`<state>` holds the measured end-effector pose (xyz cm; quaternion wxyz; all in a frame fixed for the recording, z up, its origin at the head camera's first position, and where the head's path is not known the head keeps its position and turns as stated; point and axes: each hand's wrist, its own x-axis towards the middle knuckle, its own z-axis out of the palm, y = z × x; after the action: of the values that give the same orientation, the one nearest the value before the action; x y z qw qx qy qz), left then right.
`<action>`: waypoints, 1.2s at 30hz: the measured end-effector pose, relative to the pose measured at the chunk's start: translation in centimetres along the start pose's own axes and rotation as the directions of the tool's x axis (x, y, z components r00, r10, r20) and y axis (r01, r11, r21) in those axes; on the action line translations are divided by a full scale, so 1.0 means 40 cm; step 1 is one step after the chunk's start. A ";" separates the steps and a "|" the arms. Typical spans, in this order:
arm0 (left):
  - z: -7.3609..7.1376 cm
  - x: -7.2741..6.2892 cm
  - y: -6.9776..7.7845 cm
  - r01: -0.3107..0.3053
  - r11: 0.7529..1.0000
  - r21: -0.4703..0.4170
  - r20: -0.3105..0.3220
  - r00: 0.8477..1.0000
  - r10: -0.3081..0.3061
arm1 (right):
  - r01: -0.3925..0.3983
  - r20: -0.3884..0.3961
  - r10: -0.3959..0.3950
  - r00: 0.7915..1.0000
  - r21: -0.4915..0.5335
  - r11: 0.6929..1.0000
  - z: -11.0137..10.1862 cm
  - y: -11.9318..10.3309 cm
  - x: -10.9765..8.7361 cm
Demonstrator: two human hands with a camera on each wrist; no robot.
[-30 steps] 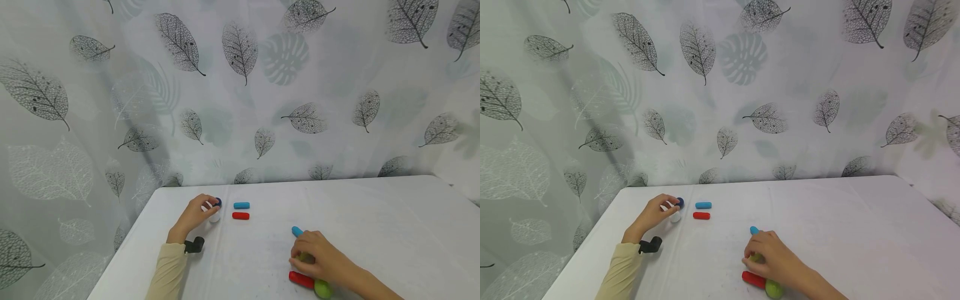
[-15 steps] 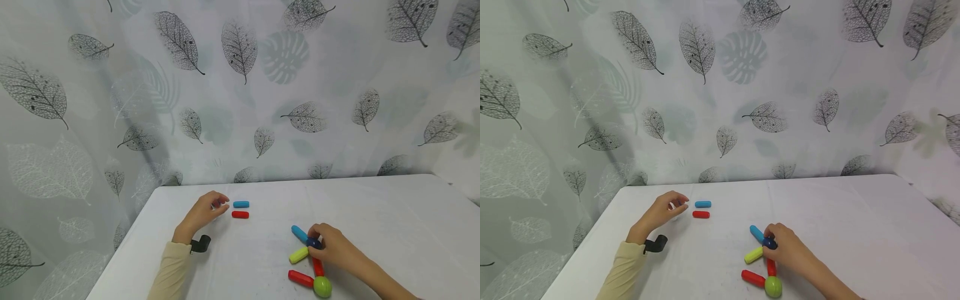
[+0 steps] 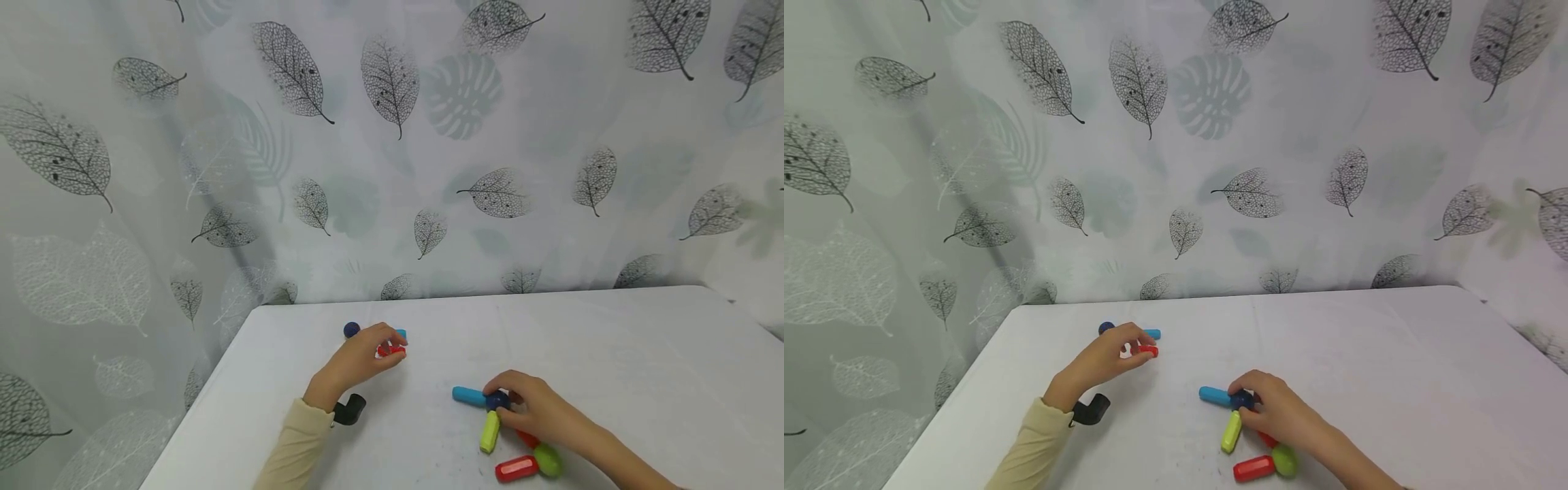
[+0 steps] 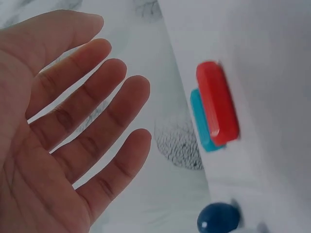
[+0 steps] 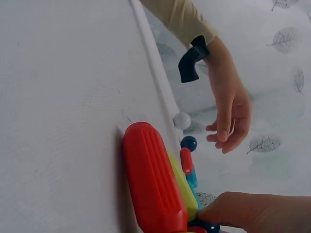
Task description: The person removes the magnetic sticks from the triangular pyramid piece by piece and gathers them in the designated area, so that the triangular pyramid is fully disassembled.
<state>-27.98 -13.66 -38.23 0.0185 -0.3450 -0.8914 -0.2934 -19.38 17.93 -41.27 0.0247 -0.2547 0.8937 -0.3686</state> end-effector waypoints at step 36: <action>0.161 0.039 0.091 -0.189 0.976 -0.108 0.382 0.899 0.216 | 0.160 -0.077 -0.155 0.985 0.074 0.984 0.060 0.001 0.006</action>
<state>-25.80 -7.11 -41.33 -0.1413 -0.4877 -0.8258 -0.2454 -19.06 16.30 -43.01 -0.0263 -0.3101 0.8555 -0.4138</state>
